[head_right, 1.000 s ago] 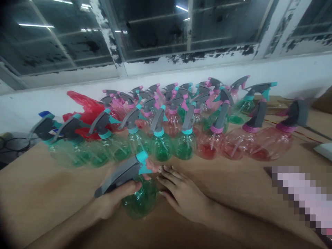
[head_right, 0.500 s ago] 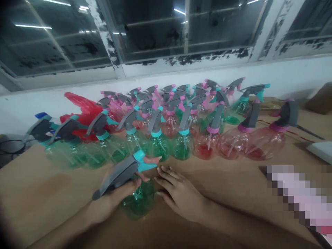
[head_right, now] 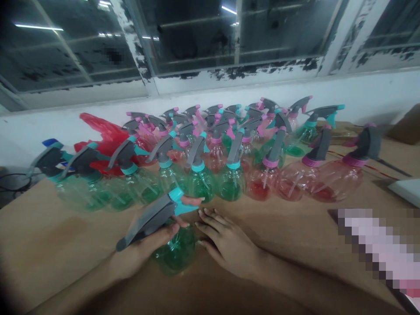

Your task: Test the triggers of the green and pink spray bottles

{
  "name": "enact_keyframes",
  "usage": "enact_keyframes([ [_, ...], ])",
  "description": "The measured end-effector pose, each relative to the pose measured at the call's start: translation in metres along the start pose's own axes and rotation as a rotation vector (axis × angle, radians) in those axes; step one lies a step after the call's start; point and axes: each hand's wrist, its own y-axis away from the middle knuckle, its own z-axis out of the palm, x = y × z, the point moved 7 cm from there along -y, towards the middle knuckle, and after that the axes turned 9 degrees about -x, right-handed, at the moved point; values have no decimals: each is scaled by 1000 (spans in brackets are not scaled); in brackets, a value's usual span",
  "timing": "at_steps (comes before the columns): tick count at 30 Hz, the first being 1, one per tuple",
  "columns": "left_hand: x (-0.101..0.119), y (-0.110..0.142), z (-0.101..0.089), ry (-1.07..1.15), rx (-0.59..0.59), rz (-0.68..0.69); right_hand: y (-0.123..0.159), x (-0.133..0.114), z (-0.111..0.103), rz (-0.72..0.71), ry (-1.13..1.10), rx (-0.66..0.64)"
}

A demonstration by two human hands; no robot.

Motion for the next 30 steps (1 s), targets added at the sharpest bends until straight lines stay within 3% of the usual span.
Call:
enact_keyframes([
  [4, 4, 1, 0, 66, -6, 24, 0, -1, 0, -8, 4, 0],
  [11, 4, 3, -3, -4, -17, -22, -1, -3, 0, -5, 36, -28],
  [16, 9, 6, -10, -21, 75, 30, 0, -2, 1, 9, 68, -32],
  [25, 8, -4, -3, 51, -6, 30, -2, -1, 0, 0, 18, -32],
  [30, 6, -3, -1, -25, -38, 5, -1, 0, 0, 6, 5, -25],
])
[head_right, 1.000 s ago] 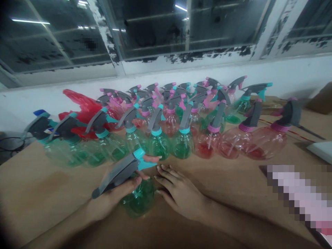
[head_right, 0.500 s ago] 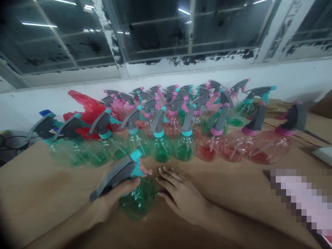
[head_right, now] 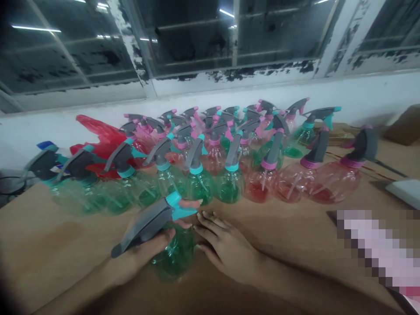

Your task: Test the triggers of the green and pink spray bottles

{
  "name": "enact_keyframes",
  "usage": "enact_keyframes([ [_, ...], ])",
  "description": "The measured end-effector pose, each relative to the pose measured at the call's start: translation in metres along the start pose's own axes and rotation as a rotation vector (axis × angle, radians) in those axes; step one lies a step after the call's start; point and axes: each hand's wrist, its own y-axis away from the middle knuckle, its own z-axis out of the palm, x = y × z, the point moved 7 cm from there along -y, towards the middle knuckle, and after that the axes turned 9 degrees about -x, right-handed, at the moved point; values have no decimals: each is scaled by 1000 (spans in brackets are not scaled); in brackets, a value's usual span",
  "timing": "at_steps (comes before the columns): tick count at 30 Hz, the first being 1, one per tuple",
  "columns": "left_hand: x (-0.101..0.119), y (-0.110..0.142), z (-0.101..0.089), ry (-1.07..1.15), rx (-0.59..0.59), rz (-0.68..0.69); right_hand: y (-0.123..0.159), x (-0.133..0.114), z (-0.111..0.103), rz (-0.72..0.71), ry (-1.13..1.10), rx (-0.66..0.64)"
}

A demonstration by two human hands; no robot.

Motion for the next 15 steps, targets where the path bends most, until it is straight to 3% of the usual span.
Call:
enact_keyframes([
  [4, -2, 2, 1, 5, -16, -41, 0, 0, 2, -4, 5, -14],
  [15, 1, -1, 2, 77, -22, 38, 0, -1, -1, -6, -1, 24],
])
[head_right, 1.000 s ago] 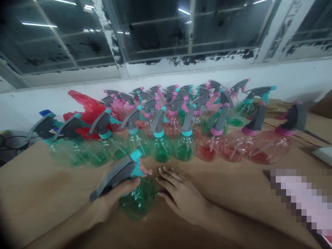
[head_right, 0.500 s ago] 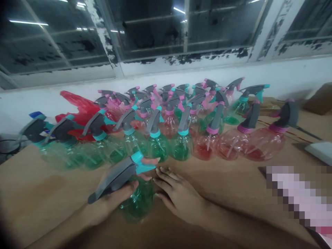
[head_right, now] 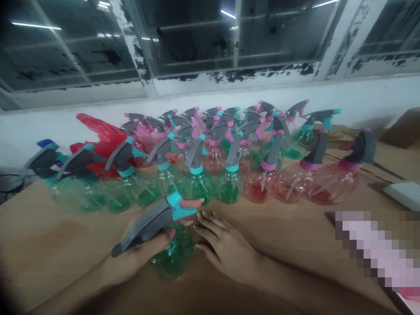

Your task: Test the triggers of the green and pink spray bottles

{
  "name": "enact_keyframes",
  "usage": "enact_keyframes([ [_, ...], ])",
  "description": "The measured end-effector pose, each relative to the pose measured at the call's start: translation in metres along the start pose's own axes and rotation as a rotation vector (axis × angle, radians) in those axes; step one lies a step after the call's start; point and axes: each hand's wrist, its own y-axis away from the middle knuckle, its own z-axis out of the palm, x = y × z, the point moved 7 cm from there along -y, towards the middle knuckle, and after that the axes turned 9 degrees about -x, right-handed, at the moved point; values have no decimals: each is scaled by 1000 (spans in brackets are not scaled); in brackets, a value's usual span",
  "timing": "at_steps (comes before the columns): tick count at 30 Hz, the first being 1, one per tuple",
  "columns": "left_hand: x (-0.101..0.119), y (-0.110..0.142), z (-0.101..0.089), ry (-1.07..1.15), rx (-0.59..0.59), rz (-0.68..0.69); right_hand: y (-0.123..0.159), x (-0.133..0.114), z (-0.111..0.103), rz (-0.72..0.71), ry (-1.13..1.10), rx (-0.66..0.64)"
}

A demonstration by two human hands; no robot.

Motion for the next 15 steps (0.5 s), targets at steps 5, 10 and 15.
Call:
enact_keyframes([
  [5, 3, -1, 1, 17, -14, 11, 1, 0, 0, 5, 9, 13],
  [10, 3, 1, -1, -8, -4, 35, 0, 0, 1, -1, -8, -9],
  [15, 4, 3, -5, -54, 9, 43, 1, -1, 0, -21, 19, 9],
])
